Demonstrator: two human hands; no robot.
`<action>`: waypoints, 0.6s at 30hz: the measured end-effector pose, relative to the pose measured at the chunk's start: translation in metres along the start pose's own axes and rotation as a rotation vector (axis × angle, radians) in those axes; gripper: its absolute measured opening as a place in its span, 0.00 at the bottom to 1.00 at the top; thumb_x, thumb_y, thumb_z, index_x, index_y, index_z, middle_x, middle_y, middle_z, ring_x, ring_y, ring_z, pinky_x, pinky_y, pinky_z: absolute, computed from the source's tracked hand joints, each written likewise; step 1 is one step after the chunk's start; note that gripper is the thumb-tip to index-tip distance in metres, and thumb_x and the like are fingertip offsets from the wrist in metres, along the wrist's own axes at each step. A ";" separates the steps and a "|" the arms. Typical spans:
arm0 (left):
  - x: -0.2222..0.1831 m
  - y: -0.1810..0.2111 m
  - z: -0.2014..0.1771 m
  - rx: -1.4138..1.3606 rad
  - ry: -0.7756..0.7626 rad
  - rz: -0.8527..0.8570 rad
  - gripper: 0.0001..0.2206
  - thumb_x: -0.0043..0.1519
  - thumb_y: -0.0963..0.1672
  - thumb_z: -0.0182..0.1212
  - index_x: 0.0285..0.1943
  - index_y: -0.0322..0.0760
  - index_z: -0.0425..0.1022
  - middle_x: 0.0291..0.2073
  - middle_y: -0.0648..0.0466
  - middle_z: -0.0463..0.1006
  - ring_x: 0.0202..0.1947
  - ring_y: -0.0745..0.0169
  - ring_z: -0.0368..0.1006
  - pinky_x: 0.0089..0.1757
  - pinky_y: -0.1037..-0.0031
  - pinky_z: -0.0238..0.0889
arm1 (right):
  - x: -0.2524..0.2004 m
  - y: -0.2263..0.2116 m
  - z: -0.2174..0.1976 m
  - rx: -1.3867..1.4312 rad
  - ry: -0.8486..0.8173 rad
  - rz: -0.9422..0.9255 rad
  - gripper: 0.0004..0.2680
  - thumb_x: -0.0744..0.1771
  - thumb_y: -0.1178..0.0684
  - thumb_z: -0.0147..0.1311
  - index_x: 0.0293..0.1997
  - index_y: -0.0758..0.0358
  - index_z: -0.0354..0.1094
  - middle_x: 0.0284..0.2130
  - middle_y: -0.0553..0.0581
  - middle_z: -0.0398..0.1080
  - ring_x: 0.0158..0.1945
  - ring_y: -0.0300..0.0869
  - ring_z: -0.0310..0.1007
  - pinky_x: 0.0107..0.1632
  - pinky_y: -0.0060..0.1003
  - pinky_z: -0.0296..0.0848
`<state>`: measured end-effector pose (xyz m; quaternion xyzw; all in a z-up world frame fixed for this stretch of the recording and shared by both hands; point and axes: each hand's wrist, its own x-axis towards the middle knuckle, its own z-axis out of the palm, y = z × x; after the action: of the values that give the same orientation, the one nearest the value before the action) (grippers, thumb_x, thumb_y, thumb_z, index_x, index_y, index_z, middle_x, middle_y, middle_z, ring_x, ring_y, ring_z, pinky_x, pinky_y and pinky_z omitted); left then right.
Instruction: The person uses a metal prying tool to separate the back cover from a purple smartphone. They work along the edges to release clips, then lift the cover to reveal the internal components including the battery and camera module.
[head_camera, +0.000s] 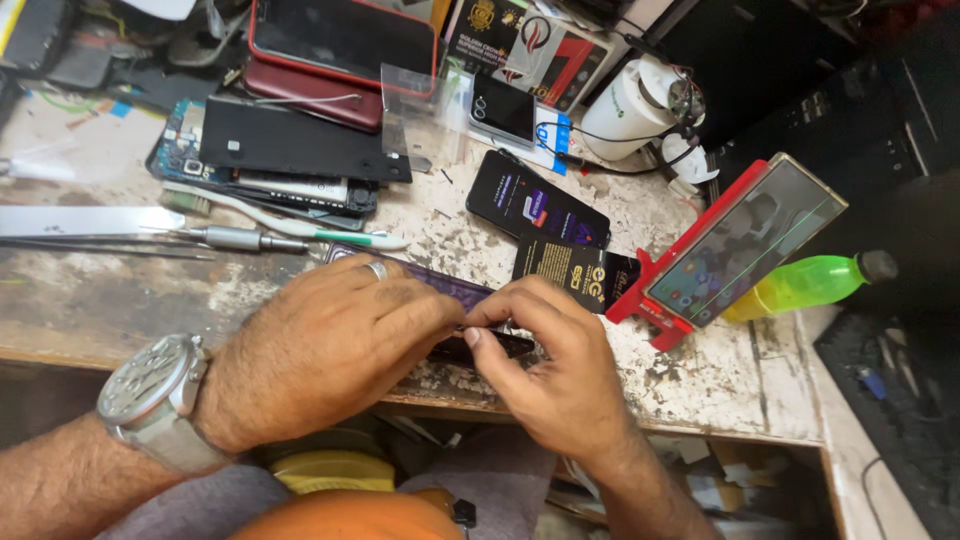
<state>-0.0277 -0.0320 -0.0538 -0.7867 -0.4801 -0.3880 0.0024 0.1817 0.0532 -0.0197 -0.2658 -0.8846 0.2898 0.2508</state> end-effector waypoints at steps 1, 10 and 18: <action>0.000 0.000 0.000 -0.024 0.017 -0.018 0.12 0.58 0.43 0.66 0.49 0.36 0.75 0.36 0.52 0.80 0.36 0.50 0.75 0.38 0.60 0.66 | 0.001 -0.001 -0.001 -0.015 -0.004 -0.002 0.03 0.64 0.60 0.60 0.39 0.68 0.74 0.34 0.55 0.75 0.38 0.41 0.78 0.43 0.32 0.75; -0.001 0.000 0.004 -0.080 0.102 -0.033 0.12 0.59 0.43 0.66 0.49 0.34 0.73 0.34 0.51 0.78 0.35 0.49 0.74 0.39 0.60 0.65 | 0.003 -0.001 -0.011 -0.016 -0.026 0.084 0.04 0.65 0.63 0.60 0.40 0.68 0.75 0.35 0.55 0.77 0.40 0.39 0.78 0.45 0.32 0.75; 0.006 0.008 0.003 -0.044 0.096 -0.108 0.10 0.56 0.45 0.65 0.41 0.36 0.78 0.34 0.52 0.78 0.36 0.51 0.74 0.39 0.60 0.63 | 0.001 0.006 -0.002 0.065 0.007 0.122 0.03 0.64 0.63 0.61 0.39 0.69 0.74 0.35 0.56 0.77 0.40 0.39 0.78 0.45 0.32 0.75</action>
<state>-0.0181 -0.0307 -0.0497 -0.7402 -0.5124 -0.4353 -0.0128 0.1839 0.0585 -0.0215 -0.3121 -0.8560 0.3321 0.2441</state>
